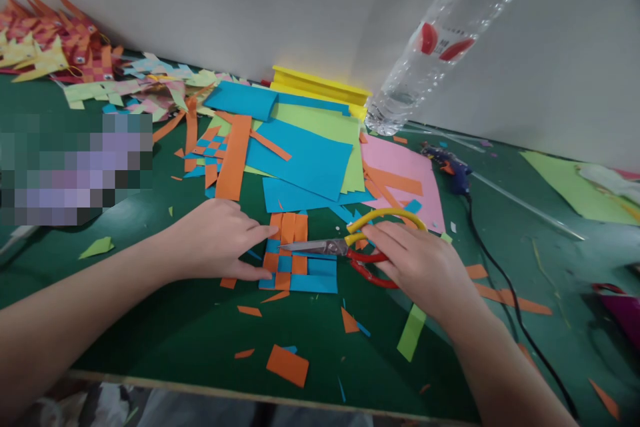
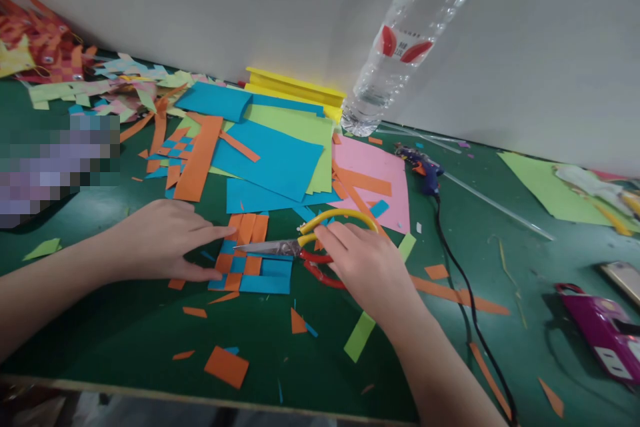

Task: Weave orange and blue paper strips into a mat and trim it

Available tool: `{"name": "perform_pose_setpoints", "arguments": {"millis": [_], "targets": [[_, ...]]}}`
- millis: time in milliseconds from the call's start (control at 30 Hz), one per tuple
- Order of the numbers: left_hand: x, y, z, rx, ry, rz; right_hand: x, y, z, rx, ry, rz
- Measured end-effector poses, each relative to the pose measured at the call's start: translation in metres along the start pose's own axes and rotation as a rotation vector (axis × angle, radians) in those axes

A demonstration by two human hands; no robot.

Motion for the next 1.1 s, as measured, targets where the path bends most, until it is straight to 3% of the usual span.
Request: {"name": "perform_pose_setpoints", "arguments": {"millis": [467, 600, 833, 1100], "targets": [[0.002, 0.0, 0.0, 0.004, 0.011, -0.015, 0.005, -0.011, 0.021, 0.064, -0.063, -0.049], [-0.001, 0.0, 0.001, 0.007, 0.009, 0.01, 0.0, -0.011, 0.019, 0.059, -0.057, 0.006], [0.001, 0.0, 0.001, 0.003, 0.015, 0.002, 0.015, -0.013, 0.015, 0.048, 0.06, -0.085], [0.004, 0.001, 0.0, -0.02, 0.02, -0.045, 0.01, -0.014, 0.021, 0.075, 0.037, -0.05]]}}
Point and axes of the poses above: each hand's wrist, its own y-axis towards the middle knuckle, its own x-axis out of the palm, z = x × y, the point moved 10 cm from there along y, towards the middle knuckle, and after that the axes turned 8 degrees about -x, right-handed, at the moved point
